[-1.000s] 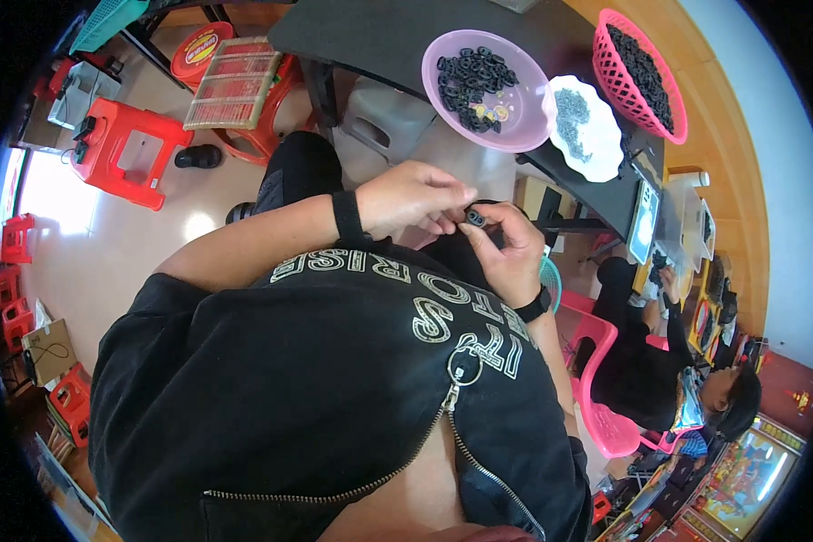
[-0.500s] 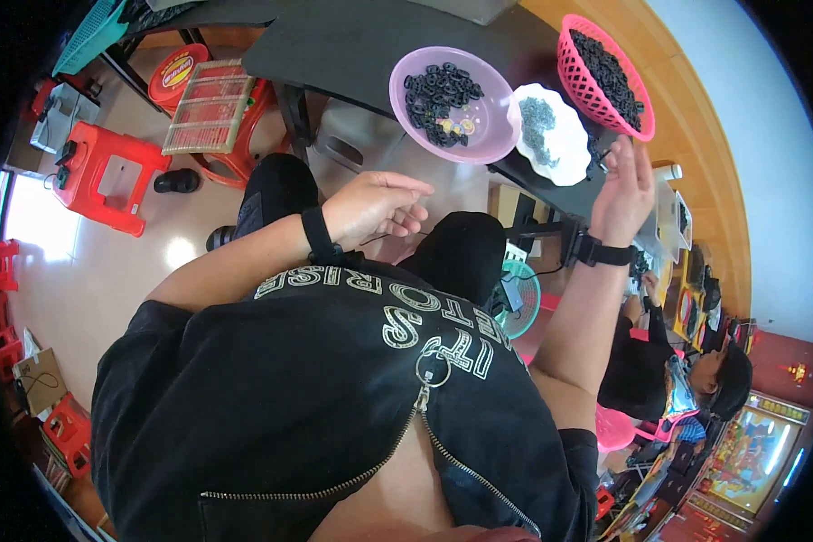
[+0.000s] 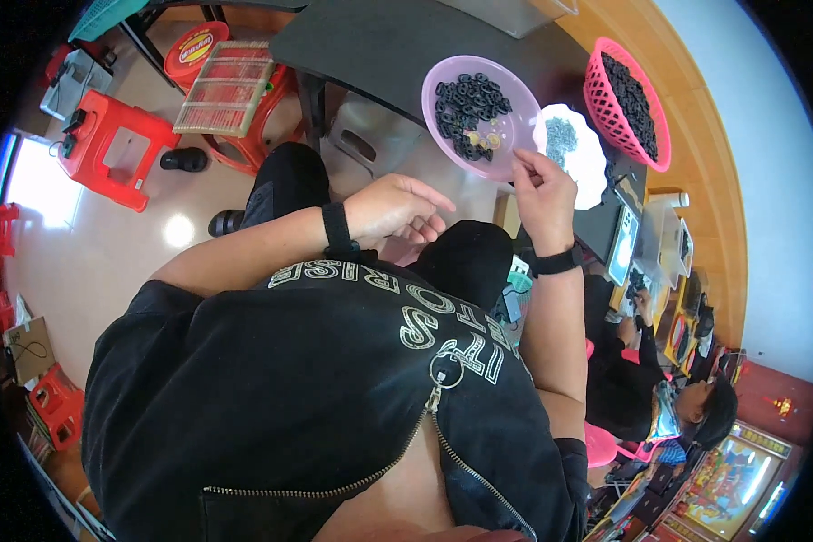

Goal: The person assembles small plastic parts by taking plastic pieces and metal pins from dishes on the table and pressing them together by hand.

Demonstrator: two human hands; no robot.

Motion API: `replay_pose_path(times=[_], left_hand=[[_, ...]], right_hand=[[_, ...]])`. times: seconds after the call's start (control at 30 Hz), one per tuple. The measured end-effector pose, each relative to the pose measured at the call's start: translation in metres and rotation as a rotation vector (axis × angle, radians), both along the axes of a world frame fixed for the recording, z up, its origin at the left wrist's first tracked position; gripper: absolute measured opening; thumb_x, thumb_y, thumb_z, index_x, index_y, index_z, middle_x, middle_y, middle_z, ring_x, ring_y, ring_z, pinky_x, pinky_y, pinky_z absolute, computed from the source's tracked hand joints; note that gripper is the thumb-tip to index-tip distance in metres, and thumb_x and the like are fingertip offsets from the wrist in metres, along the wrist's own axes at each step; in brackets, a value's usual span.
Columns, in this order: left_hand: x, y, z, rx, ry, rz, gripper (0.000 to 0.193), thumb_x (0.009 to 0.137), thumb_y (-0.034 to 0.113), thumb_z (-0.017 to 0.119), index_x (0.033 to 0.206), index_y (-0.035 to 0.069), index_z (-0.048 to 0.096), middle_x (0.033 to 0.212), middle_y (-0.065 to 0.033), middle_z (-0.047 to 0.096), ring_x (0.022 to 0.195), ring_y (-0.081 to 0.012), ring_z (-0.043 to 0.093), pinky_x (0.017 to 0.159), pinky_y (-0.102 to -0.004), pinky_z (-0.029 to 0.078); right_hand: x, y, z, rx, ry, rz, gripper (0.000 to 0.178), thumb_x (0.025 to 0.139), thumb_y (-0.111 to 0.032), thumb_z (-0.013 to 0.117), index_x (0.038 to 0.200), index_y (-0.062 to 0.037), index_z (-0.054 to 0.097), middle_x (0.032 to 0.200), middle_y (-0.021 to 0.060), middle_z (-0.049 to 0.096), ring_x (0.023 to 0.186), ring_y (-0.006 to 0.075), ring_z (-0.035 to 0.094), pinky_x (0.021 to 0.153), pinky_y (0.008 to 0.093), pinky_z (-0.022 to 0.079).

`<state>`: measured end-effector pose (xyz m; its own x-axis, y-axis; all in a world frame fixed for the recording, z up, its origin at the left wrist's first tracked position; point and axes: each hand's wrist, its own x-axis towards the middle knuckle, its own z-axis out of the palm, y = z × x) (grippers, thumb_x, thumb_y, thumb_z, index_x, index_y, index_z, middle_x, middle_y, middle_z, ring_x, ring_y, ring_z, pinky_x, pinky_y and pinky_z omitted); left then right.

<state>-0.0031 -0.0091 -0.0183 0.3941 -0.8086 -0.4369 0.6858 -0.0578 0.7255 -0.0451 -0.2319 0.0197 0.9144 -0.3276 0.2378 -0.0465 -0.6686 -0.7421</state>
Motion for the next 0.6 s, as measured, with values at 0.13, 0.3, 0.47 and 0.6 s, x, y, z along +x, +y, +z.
replay_pose_path(times=[0.13,0.3,0.47,0.6], left_hand=[[0.002,0.002,-0.001,0.016,-0.012,-0.007,0.023,0.089,0.006,0.044,0.105,-0.001,0.059,0.082,-0.0083,0.061,0.069,-0.0131,0.060,0.059,-0.0219,0.048],[0.006,0.007,-0.005,0.014,-0.008,0.022,0.022,0.089,0.007,0.044,0.103,0.000,0.060,0.081,-0.0078,0.061,0.067,-0.0129,0.060,0.059,-0.0225,0.048],[0.012,0.011,-0.007,0.020,-0.011,0.029,0.022,0.089,0.006,0.044,0.103,0.000,0.060,0.080,-0.0076,0.061,0.067,-0.0129,0.060,0.059,-0.0228,0.048],[0.018,0.014,-0.010,0.002,0.008,0.042,0.022,0.089,0.006,0.044,0.105,0.000,0.059,0.082,-0.0073,0.061,0.069,-0.0125,0.060,0.059,-0.0225,0.048]], right_hand=[[0.022,0.015,0.014,-0.314,0.063,0.139,0.021,0.073,-0.007,0.063,0.093,-0.0012,0.065,0.080,0.0149,0.063,0.073,0.0282,0.061,0.069,0.0343,0.049],[0.053,0.012,0.005,-0.562,0.065,0.251,0.026,0.075,-0.009,0.059,0.099,-0.0014,0.063,0.090,0.0178,0.062,0.088,0.0322,0.058,0.080,0.0390,0.046],[0.071,0.013,-0.003,-0.528,0.168,0.207,0.026,0.076,-0.010,0.059,0.101,-0.0010,0.061,0.089,0.0185,0.061,0.088,0.0335,0.058,0.080,0.0399,0.046],[0.075,0.013,-0.006,-0.602,0.176,0.165,0.016,0.075,-0.009,0.059,0.088,0.0001,0.060,0.086,0.0185,0.061,0.084,0.0345,0.058,0.076,0.0405,0.046]])
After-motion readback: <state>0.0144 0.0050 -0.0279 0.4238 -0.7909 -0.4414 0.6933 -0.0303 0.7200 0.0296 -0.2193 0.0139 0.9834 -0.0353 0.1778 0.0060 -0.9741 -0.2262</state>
